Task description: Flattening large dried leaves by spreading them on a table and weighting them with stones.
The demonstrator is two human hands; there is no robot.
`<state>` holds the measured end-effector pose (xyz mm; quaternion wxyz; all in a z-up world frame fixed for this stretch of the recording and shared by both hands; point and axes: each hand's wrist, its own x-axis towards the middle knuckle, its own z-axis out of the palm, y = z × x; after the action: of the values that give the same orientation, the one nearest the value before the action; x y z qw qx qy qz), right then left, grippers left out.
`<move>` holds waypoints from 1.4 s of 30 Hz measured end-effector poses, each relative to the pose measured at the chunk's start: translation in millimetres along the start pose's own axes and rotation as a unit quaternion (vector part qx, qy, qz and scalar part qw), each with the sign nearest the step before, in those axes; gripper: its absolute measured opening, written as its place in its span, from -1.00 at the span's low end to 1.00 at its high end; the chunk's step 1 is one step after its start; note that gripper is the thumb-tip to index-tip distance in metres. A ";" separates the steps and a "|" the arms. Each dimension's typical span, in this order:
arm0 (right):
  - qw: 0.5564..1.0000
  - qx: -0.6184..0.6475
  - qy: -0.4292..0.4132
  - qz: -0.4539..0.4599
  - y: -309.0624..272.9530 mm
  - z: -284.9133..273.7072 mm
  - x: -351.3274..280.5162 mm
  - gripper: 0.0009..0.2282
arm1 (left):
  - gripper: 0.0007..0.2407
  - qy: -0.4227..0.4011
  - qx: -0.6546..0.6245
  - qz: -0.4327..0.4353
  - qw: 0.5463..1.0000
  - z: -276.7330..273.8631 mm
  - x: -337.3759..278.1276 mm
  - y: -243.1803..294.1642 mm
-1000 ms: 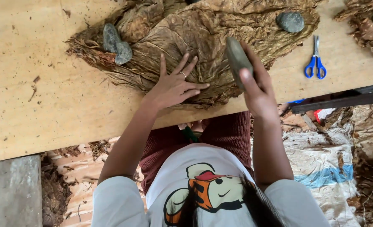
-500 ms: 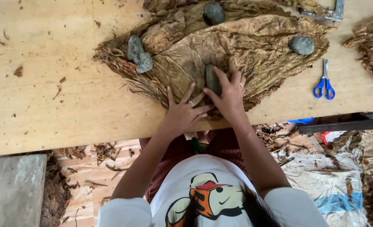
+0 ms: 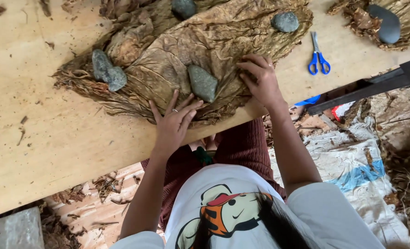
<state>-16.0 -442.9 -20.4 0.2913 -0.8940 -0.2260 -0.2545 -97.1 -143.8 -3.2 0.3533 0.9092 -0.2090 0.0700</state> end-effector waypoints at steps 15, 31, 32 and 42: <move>0.982 -0.121 -0.031 -0.144 3.9 -18.7 18.4 -0.93 | -0.67 0.004 -0.071 -0.015 0.997 5.1 3.2 0.3; 0.954 -0.237 -0.048 -0.175 16.3 -31.4 -29.9 -0.84 | -0.73 -0.041 0.112 0.058 0.991 -16.6 -17.5 -1.6; 0.972 -0.180 -0.120 -0.090 2.4 -40.5 -24.8 -0.90 | -0.71 -0.082 0.123 0.050 0.988 -21.8 -18.7 2.1; 0.992 0.108 -0.059 0.007 -29.7 -41.7 108.1 -0.95 | -0.79 0.046 -0.034 0.017 0.998 -84.5 89.5 -4.6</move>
<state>37.2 -420.2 84.4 0.3741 -0.8724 -0.2625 -0.1735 -12.5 -113.6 81.1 0.3916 0.8891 -0.2099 0.1103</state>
